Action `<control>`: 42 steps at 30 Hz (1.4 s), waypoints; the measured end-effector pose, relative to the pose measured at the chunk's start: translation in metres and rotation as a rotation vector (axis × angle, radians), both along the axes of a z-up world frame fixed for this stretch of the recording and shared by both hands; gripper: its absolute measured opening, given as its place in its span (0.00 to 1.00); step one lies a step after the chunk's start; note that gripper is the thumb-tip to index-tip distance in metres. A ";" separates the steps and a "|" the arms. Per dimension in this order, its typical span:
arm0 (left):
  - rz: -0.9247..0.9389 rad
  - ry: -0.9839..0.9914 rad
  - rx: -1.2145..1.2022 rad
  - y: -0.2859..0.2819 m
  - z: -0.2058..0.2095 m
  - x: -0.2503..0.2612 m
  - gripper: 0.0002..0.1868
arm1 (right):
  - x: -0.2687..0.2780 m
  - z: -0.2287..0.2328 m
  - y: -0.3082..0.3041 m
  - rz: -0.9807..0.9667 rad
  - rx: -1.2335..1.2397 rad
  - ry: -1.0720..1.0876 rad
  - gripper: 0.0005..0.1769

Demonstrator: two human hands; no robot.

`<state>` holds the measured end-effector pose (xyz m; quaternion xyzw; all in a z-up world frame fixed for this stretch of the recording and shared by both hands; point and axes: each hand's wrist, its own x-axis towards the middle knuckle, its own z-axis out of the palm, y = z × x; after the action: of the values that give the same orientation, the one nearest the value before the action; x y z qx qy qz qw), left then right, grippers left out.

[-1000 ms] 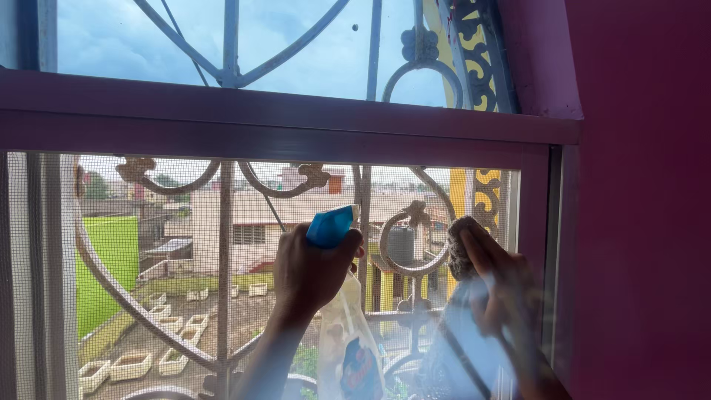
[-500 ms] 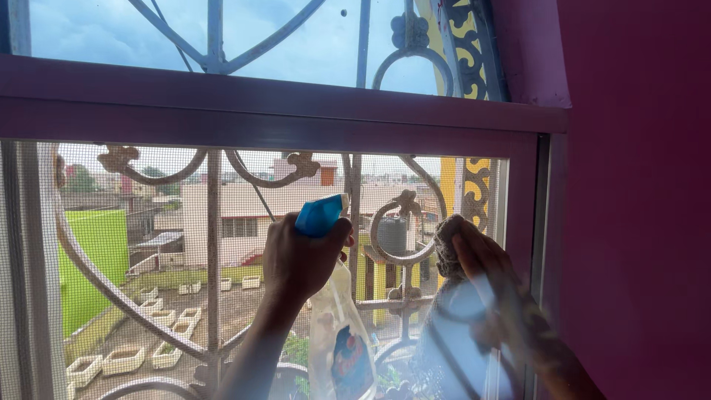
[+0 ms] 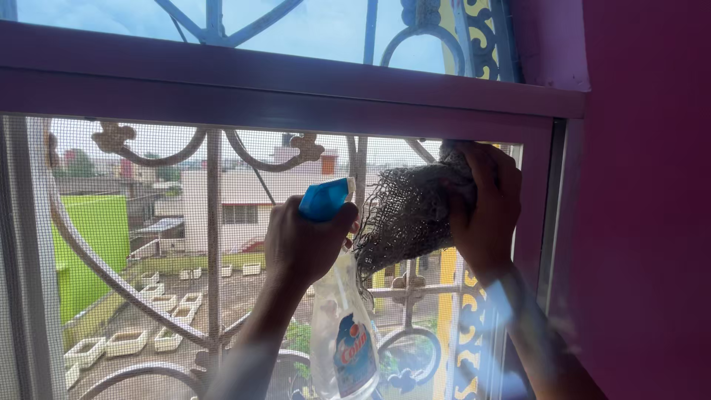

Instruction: The person cleans a window and its frame using a spray bottle and a cloth, wiping the bottom track, the vertical side of the frame, and the glass pane.

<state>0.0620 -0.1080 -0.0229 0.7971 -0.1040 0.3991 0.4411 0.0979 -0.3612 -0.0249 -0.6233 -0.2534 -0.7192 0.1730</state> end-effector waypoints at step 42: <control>-0.035 0.066 0.011 -0.003 0.003 0.004 0.17 | -0.051 -0.037 0.030 -0.033 -0.034 0.214 0.36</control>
<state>0.0657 -0.1112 -0.0203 0.8103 -0.1055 0.3642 0.4468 0.0468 -0.3315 -0.0621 -0.7035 -0.2352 -0.6469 0.1768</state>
